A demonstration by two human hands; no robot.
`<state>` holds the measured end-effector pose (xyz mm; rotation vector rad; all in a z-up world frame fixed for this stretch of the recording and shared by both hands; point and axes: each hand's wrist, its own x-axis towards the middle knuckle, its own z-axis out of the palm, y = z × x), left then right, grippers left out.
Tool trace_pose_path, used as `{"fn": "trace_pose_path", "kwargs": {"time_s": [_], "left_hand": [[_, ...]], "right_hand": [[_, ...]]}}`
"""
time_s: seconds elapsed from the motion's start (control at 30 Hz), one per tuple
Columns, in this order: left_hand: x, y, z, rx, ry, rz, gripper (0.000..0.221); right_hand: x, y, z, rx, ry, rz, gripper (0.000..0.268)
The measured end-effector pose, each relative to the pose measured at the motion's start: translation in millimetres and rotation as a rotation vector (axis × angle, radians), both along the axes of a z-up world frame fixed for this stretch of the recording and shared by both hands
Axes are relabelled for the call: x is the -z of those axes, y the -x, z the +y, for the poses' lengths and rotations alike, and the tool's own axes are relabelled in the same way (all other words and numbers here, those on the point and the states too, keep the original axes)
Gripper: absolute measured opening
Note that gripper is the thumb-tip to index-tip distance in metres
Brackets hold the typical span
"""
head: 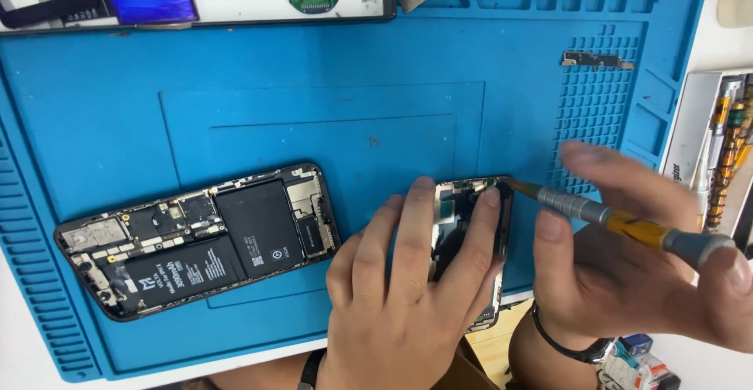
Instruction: Disassembling a smartphone to access internal components using precision screwdrivers and tweezers on a repair mat.
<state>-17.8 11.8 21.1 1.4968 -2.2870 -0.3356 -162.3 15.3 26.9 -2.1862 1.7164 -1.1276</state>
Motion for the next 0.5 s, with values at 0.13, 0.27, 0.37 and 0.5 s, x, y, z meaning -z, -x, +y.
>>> {"fn": "trace_pose_path", "kwargs": {"time_s": [0.13,0.27,0.37,0.5], "left_hand": [[3,4,-1,-0.011,-0.008,-0.008,0.03],[6,7,-1,-0.015,-0.021,-0.032,0.031],[7,9,-2,-0.003,-0.036,-0.054,0.032],[9,13,-2,0.004,-0.023,-0.073,0.033]], "right_hand": [[0,-16,-1,0.16,-0.032,-0.017,0.075],[15,0,7,0.306,0.016,-0.068,0.032],[18,2,6,0.376,0.069,-0.101,0.023],[18,12,13,0.489,0.002,-0.144,0.018]]}}
